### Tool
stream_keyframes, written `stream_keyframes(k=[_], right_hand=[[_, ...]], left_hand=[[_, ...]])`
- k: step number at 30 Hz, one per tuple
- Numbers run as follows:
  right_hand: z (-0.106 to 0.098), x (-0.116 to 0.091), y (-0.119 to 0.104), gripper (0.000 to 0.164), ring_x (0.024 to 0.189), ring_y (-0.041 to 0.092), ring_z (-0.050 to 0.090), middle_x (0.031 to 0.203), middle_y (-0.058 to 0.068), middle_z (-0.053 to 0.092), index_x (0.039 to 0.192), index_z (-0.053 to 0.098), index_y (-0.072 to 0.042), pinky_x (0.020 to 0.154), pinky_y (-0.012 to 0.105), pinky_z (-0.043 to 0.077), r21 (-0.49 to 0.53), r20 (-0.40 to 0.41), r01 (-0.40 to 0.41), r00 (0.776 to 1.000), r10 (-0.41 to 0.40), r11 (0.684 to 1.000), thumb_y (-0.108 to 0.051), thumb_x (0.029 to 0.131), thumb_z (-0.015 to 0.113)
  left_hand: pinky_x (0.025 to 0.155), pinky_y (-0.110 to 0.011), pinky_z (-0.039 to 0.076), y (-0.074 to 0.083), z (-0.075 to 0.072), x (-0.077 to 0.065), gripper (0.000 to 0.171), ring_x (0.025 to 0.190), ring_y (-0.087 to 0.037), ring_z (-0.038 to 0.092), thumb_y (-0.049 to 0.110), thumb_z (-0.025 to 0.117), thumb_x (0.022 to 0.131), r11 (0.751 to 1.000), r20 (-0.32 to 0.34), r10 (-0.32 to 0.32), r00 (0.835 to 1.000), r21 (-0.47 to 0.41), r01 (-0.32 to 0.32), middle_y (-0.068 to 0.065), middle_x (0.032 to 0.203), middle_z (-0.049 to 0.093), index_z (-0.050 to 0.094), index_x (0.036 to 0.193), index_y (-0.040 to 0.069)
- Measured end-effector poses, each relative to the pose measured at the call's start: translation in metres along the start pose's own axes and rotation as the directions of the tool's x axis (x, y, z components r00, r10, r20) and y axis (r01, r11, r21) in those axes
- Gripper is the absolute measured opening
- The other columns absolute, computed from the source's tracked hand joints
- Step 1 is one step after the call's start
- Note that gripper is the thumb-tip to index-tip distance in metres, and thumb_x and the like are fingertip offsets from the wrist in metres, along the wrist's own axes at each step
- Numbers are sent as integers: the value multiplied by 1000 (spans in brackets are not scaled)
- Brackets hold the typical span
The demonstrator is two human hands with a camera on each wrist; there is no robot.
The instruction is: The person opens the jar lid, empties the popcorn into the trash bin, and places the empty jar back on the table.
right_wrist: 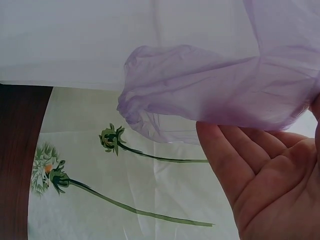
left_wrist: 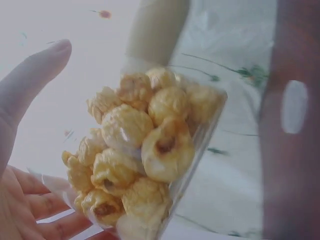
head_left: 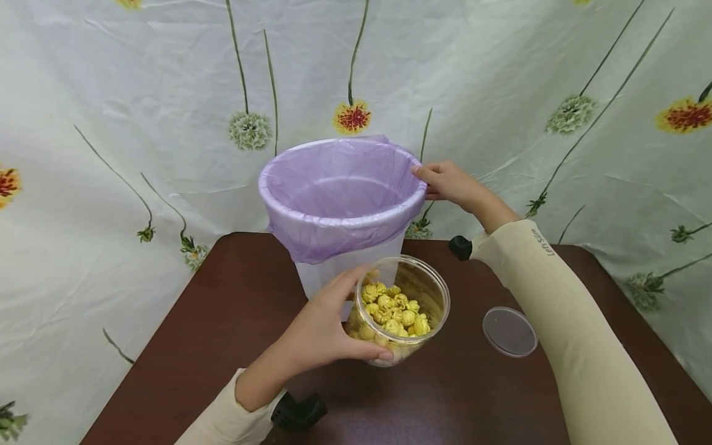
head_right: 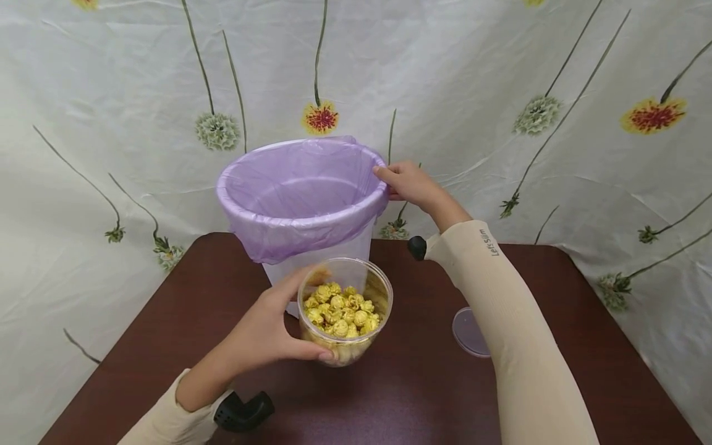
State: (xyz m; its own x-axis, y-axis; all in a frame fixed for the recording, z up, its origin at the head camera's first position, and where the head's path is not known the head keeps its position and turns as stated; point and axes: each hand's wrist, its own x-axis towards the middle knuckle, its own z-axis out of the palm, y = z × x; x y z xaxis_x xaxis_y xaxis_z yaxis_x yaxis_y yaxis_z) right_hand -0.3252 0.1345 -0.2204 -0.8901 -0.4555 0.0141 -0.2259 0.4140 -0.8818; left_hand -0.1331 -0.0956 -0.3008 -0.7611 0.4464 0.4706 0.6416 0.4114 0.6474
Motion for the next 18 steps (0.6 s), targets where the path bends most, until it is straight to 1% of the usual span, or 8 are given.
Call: stream_keyframes(k=[4, 7, 11, 13, 15, 17, 18], right_hand=[[1, -1, 0, 48, 108, 27, 52, 117, 20, 52, 116, 52, 8, 86, 32, 44, -9, -15, 13, 1000, -13, 1000, -34, 96, 40], [2, -1, 1, 47, 107, 27, 53, 116, 20, 53, 115, 53, 8, 86, 32, 44, -13, -19, 16, 1000, -17, 1000, -33, 96, 40], [2, -1, 0, 46, 105, 25, 55, 112, 18, 55, 111, 54, 8, 86, 32, 45, -14, -22, 21, 1000, -21, 1000, -33, 96, 40], [1, -1, 0, 44, 98, 21, 57, 104, 15, 57, 103, 57, 6, 84, 31, 46, -20, -26, 27, 999, -28, 999, -34, 95, 41], [1, -1, 0, 42, 87, 16, 58, 91, 10, 59, 94, 59, 4, 79, 29, 47, -57, -42, 42, 998, -44, 998, -34, 95, 41], [0, -1, 1, 39, 75, 14, 56, 79, 6, 58, 90, 60, 2, 71, 28, 47, -74, -60, 55, 996, -59, 996, -33, 95, 42], [0, -1, 1, 38, 72, 13, 55, 75, 4, 58, 89, 60, 2, 69, 28, 46, -73, -69, 57, 996, -62, 996, -31, 95, 43]], left_hand=[[85, -32, 44, 14, -18, 8, 98, 113, -11, 44, 35, 86, 53, 999, -20, 46, 999, -27, -46, 0, 121, 49, 37, 135, 15], [83, -34, 45, 21, -28, 12, 97, 113, -13, 45, 30, 87, 52, 996, -42, 74, 996, -39, -75, -2, 123, 50, 38, 134, 13], [82, -34, 45, 30, -39, 22, 96, 113, -16, 47, 24, 89, 50, 991, -85, 122, 989, -51, -126, -4, 122, 52, 41, 132, 7], [82, -34, 45, 34, -45, 27, 96, 112, -16, 47, 20, 89, 48, 988, -112, 138, 984, -54, -144, -6, 122, 53, 42, 131, 5], [82, -34, 45, 37, -52, 34, 95, 112, -15, 48, 17, 89, 48, 987, -137, 144, 980, -53, -153, -7, 122, 53, 42, 130, 3], [82, -35, 45, 39, -59, 40, 93, 113, -14, 47, 16, 89, 50, 987, -161, 142, 977, -51, -152, -5, 123, 52, 42, 130, 3], [82, -35, 45, 40, -62, 44, 92, 112, -13, 47, 17, 88, 52, 987, -175, 139, 975, -50, -149, -4, 123, 52, 42, 130, 4]])
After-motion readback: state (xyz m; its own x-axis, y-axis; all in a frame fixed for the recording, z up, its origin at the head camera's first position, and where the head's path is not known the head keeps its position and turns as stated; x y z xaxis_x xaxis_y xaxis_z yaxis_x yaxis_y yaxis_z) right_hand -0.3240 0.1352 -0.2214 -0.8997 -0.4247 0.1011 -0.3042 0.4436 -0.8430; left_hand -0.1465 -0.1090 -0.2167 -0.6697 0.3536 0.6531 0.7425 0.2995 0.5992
